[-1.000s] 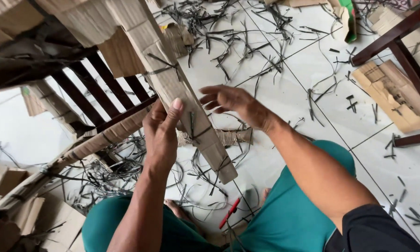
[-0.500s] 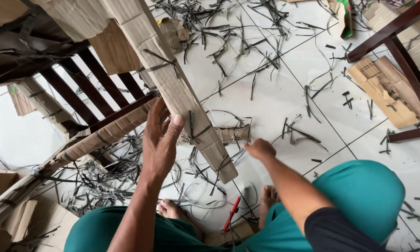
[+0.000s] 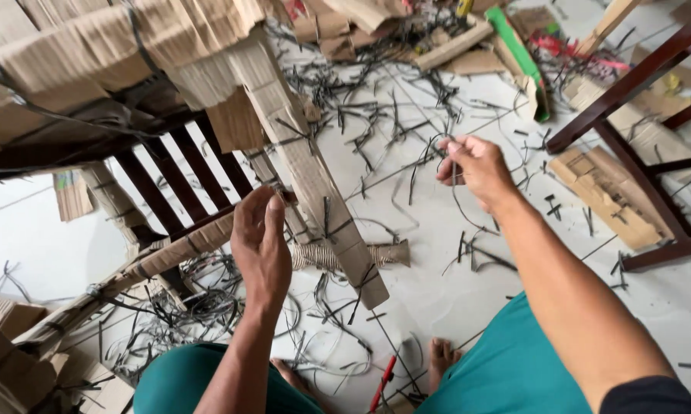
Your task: The person sits on the floor and wraps a wooden chair with cardboard and black plastic ties. They use a utility knife to cut the ties and their hands to secure the cardboard around the chair legs and frame.
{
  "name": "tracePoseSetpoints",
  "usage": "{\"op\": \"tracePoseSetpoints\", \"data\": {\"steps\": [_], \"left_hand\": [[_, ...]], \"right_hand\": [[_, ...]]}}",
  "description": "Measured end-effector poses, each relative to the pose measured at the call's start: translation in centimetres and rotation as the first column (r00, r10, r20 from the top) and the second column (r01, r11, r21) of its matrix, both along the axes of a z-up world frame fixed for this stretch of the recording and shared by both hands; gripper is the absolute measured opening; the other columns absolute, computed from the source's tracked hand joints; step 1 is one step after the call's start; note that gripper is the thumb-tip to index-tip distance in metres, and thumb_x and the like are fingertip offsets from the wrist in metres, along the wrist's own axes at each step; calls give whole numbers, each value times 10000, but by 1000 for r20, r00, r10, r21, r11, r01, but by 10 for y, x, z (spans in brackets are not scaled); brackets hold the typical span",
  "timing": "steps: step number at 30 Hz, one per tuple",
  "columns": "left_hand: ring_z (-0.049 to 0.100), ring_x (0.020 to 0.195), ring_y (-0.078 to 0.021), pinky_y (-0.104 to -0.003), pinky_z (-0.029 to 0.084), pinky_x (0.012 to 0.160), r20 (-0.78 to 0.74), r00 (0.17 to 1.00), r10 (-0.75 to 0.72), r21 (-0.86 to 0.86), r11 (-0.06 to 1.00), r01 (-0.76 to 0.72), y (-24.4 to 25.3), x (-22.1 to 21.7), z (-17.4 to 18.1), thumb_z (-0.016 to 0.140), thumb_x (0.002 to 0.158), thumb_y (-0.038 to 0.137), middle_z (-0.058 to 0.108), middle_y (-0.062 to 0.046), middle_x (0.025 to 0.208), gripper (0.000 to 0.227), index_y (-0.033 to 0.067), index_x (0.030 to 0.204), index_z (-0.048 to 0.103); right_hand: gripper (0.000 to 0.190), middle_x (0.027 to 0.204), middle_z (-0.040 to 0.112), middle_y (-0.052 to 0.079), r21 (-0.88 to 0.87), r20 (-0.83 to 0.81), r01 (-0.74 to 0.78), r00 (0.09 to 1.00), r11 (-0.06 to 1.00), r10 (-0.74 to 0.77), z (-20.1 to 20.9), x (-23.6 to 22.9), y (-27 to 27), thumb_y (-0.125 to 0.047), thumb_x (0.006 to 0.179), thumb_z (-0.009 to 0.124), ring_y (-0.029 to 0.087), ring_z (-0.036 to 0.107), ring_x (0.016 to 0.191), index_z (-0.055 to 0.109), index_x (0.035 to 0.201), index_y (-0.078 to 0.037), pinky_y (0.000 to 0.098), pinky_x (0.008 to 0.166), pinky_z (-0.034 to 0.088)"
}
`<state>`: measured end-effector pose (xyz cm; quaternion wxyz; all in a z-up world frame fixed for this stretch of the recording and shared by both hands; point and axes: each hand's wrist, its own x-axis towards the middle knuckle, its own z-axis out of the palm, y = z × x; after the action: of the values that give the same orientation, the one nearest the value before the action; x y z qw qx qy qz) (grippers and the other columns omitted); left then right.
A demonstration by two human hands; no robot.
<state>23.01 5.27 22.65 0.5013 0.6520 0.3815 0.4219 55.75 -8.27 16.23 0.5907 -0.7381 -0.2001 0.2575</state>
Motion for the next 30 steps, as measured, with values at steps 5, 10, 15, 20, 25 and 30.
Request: {"op": "tracePoseSetpoints", "data": {"steps": [5, 10, 15, 20, 25, 30], "left_hand": [[705, 981, -273, -429, 602, 891, 180, 983, 22, 447, 889, -102, -10, 4, -11, 610, 1048, 134, 667, -123, 1060, 246, 77, 1282, 661], [691, 880, -165, -315, 654, 777, -84, 868, -489, 238, 836, 494, -84, 1, 37, 615, 969, 246, 680, -146, 1314, 544, 49, 1460, 490], [651, 1158, -229, -389, 544, 992, 270, 704, -657, -337, 620, 708, -114, 10, 40, 624, 919, 425, 618, -129, 1315, 753, 72, 1531, 362], [647, 817, -117, -261, 487, 845, 319, 616, -720, -415, 478, 774, -132, 6, 48, 581, 1076, 300, 724, -66, 858, 265, 89, 929, 649], [677, 961, -197, -355, 573, 832, 169, 749, -641, -364, 665, 652, -122, 18, 36, 662, 848, 476, 410, -120, 1611, 858, 42, 1516, 342], [631, 750, -123, -286, 495, 718, 324, 621, -714, -461, 455, 762, -83, 5, 57, 609, 1017, 298, 725, -64, 933, 209, 98, 1056, 656]], "right_hand": [[517, 757, 648, 206, 251, 249, -56, 968, 966, -9, 104, -53, -21, -20, 1024, 476, 255, 691, 653, 334, 1519, 25, 353, 617, 640], [191, 931, 755, 152, 254, 191, -98, 980, 962, 49, 158, -114, -30, -102, 1036, 477, 213, 733, 765, 642, 1116, -48, 268, 626, 559], [191, 1033, 795, 130, 193, 242, -244, 950, 950, 195, 169, -146, -32, -168, 1024, 505, 193, 747, 853, 644, 1117, -75, 281, 700, 574], [175, 1037, 807, 103, 135, 268, -246, 942, 960, 204, 159, -142, -38, -170, 1019, 526, 177, 757, 863, 644, 1114, -82, 286, 720, 578], [186, 1021, 781, 140, 186, 305, -389, 896, 902, 324, 158, -162, -33, -99, 1002, 498, 240, 778, 1011, 652, 1097, -54, 339, 969, 636], [158, 971, 804, 59, 95, 392, -465, 830, 880, 396, 155, -169, -20, -167, 1005, 548, 167, 764, 951, 664, 1088, -98, 301, 906, 598]]}}
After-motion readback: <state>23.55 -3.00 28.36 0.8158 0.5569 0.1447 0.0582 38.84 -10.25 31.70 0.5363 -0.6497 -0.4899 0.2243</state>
